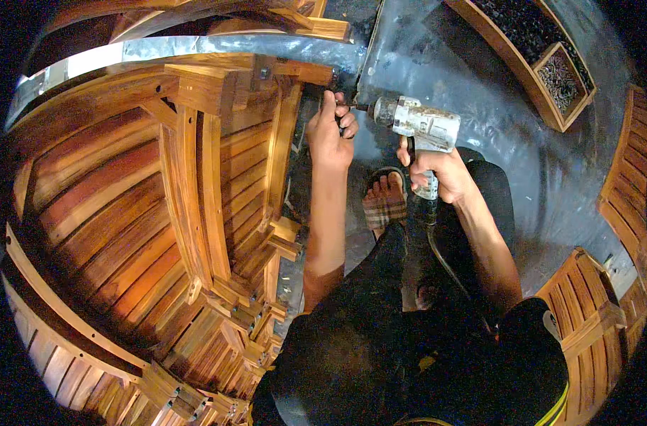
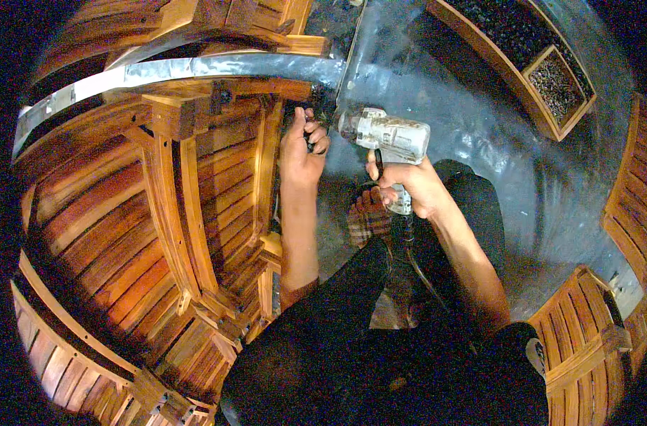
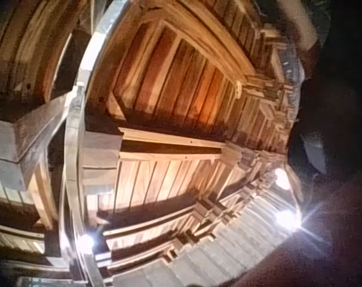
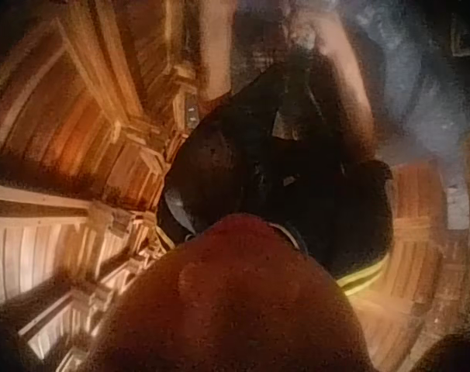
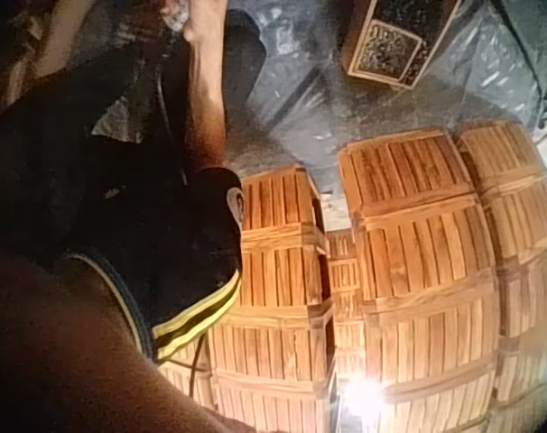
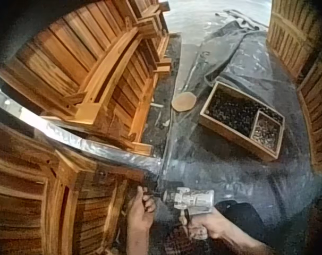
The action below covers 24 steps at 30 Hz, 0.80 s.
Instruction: The person assembles wooden furniture parts by drilling holes and inserting screws with a power drill.
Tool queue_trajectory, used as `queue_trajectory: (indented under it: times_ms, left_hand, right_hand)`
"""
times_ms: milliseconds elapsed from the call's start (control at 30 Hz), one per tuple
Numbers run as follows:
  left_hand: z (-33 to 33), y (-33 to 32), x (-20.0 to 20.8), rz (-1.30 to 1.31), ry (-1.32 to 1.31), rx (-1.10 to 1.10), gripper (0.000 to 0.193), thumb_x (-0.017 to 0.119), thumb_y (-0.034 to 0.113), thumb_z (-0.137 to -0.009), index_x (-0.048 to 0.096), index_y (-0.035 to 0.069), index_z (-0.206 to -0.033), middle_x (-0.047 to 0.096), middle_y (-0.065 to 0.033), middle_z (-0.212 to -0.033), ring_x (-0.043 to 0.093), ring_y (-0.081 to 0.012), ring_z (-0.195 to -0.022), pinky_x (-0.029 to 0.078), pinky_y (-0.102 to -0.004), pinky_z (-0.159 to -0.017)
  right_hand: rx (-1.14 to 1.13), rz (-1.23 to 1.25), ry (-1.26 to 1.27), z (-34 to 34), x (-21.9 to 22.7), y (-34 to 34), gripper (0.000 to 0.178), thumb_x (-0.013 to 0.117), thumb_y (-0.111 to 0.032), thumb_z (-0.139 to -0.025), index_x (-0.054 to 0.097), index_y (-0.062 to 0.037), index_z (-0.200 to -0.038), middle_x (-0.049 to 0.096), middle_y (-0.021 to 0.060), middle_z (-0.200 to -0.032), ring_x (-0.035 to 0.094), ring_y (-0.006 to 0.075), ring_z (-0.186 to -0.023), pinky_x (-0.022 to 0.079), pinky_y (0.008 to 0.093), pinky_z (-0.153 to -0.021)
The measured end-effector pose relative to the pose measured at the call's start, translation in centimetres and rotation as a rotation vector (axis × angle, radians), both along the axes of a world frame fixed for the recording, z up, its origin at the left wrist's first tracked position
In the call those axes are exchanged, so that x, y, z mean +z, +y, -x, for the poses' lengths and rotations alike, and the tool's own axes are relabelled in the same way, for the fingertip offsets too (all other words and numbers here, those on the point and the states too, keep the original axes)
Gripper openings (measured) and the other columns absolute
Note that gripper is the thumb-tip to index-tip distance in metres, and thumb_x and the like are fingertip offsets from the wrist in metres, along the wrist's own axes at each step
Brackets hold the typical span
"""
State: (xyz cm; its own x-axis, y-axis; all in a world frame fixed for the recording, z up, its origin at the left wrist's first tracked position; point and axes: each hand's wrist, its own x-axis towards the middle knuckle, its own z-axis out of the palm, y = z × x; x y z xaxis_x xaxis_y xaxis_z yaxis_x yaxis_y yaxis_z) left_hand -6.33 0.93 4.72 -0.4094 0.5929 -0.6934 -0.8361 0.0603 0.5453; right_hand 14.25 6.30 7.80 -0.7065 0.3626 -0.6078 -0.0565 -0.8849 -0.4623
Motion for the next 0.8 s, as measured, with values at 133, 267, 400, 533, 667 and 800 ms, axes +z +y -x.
queue_trajectory:
  times_ms: [133,267,400,533,667,800]
  left_hand:
    - [-1.7,0.9,0.3,0.057,0.112,0.087,0.024,0.054,0.029,-0.096,0.055,0.005,-0.096,0.043,0.003,-0.067,0.037,-0.0071,-0.054,0.029,-0.0216,-0.046]
    - [-2.4,1.2,0.3,0.009,0.157,0.142,0.023,0.049,0.027,-0.099,0.056,0.005,-0.101,0.042,0.003,-0.069,0.037,-0.0068,-0.056,0.029,-0.0216,-0.046]
    - [-2.4,0.9,0.1,-0.11,0.047,0.103,0.023,0.047,0.028,-0.099,0.056,0.007,-0.105,0.041,0.004,-0.07,0.036,-0.0065,-0.057,0.028,-0.0209,-0.047]
    - [-2.5,0.3,-0.1,-0.156,-0.044,0.073,0.024,0.048,0.029,-0.099,0.056,0.007,-0.106,0.04,0.0045,-0.07,0.035,-0.006,-0.056,0.028,-0.0207,-0.048]
    - [-2.5,-0.1,-0.3,-0.2,-0.103,0.072,0.022,0.047,0.027,-0.099,0.056,0.007,-0.105,0.041,0.0041,-0.069,0.036,-0.0057,-0.055,0.028,-0.0207,-0.048]
    - [-1.8,-1.1,-1.0,-0.096,-0.099,0.062,0.022,0.047,0.026,-0.099,0.056,0.006,-0.103,0.042,0.0032,-0.069,0.037,-0.0066,-0.053,0.028,-0.0216,-0.045]
  right_hand:
    - [-0.029,0.009,0.018,-0.1,-0.4,-0.4,0.035,0.054,0.003,-0.061,0.055,-0.0016,-0.096,0.058,0.0069,-0.077,0.041,0.0109,-0.041,0.043,0.0275,-0.043]
    - [-0.095,0.02,0.043,0.4,-0.4,-0.8,0.033,0.054,0.004,-0.062,0.055,-0.0011,-0.095,0.057,0.0072,-0.076,0.043,0.0115,-0.042,0.044,0.0276,-0.043]
    - [-0.114,0.057,0.083,0.2,-1.2,-1.1,0.036,0.053,0.003,-0.065,0.051,-0.0023,-0.1,0.055,0.0075,-0.079,0.042,0.01,-0.042,0.047,0.0277,-0.044]
    - [-0.1,0.075,0.117,0.3,-1.5,-1.0,0.035,0.053,0.003,-0.065,0.049,-0.0028,-0.1,0.053,0.007,-0.079,0.042,0.0097,-0.043,0.047,0.0282,-0.044]
    - [-0.103,0.091,0.152,0.4,-1.3,-0.9,0.035,0.054,0.004,-0.064,0.051,-0.0018,-0.098,0.054,0.0077,-0.078,0.042,0.0108,-0.042,0.046,0.0285,-0.043]
    - [-0.14,0.094,0.112,0.3,-1.8,-1.0,0.033,0.055,0.003,-0.065,0.053,-0.0008,-0.097,0.055,0.0082,-0.076,0.042,0.0117,-0.041,0.046,0.029,-0.043]
